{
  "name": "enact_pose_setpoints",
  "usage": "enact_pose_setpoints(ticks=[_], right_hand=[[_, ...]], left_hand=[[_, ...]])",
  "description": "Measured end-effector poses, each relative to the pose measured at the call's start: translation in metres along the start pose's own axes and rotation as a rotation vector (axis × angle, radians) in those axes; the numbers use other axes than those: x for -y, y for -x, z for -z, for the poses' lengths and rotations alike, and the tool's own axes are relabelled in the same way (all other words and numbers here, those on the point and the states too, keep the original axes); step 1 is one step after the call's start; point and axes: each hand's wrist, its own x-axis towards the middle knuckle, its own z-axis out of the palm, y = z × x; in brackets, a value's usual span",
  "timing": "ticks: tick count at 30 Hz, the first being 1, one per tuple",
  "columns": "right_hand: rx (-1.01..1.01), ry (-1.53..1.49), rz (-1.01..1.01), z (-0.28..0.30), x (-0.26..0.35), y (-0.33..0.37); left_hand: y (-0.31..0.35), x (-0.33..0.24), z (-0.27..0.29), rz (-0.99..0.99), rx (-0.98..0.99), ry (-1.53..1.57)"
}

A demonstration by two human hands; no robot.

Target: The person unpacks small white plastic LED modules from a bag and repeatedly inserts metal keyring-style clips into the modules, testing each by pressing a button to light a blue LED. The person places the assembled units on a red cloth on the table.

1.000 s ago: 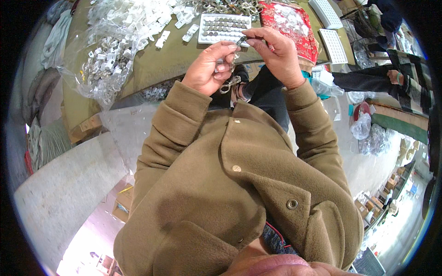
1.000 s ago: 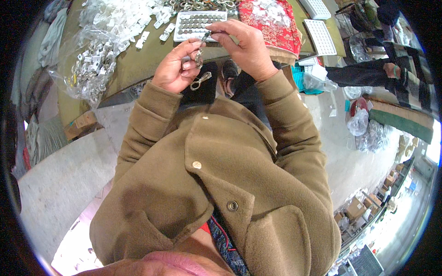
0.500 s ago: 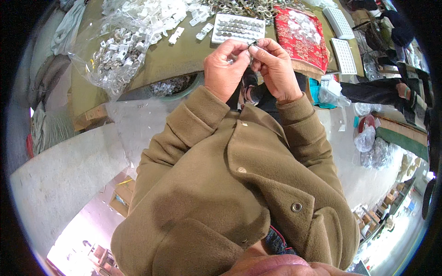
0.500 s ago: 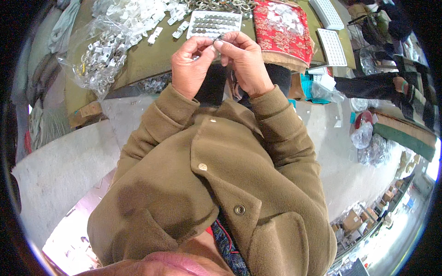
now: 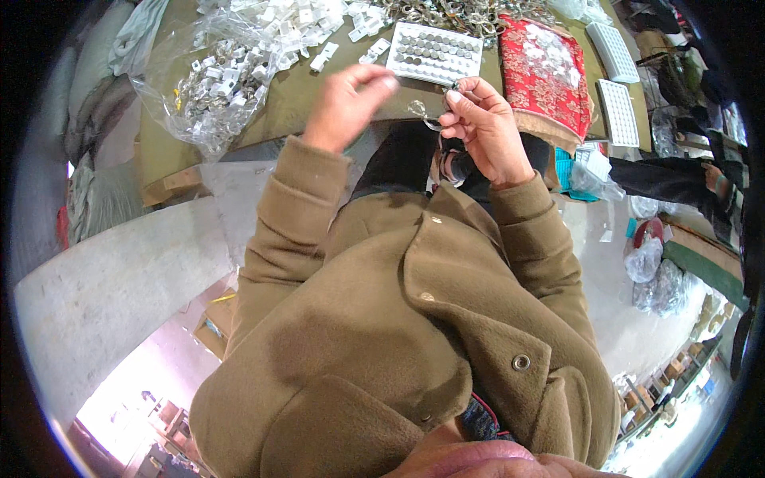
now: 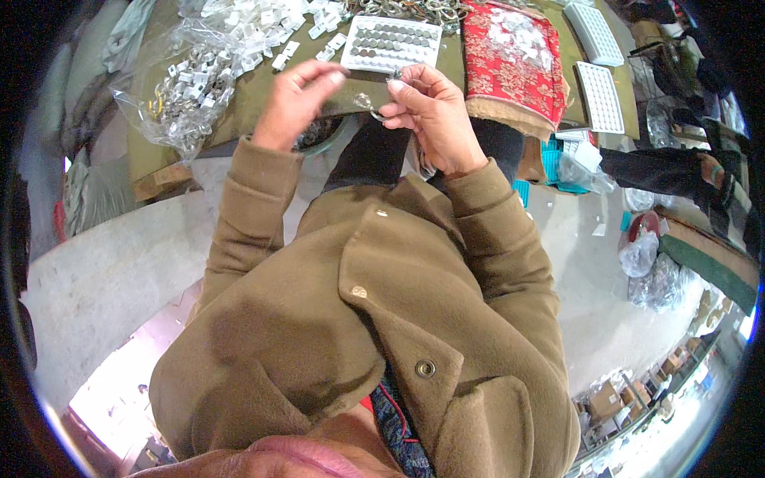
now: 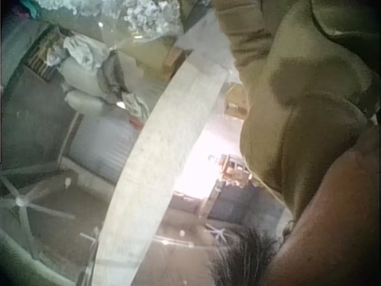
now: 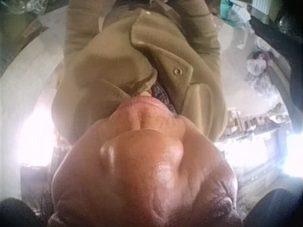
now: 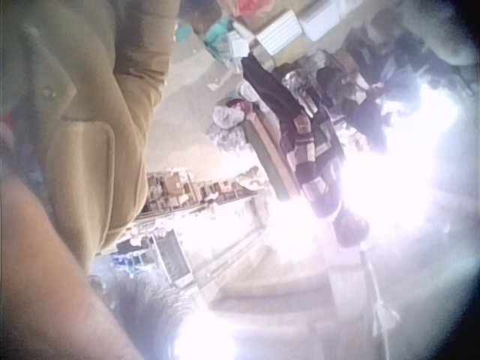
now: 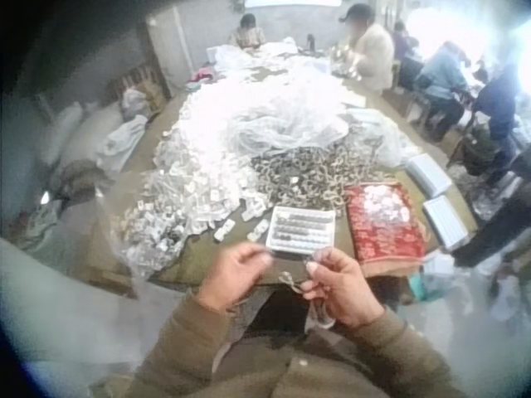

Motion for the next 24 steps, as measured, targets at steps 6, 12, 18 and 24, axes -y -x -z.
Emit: enact_pose_setpoints(ticks=[6, 12, 18, 24], right_hand=[[0.062, 0.223, 0.047, -0.003, -0.012, -0.003], [0.034, 0.399, 0.163, -0.004, -0.016, -0.005], [0.049, 0.218, 0.205, -0.017, -0.017, -0.015], [-0.022, 0.275, 0.246, -0.023, -0.026, -0.012]], left_hand=[[-0.036, 0.025, 0.011, -0.103, -0.314, -0.786], [-0.034, 0.028, 0.013, -0.070, -0.490, -0.470], [0.009, -0.005, -0.006, 0.124, -0.032, 0.394], [0.030, -0.020, -0.024, 0.168, 0.097, 0.444]])
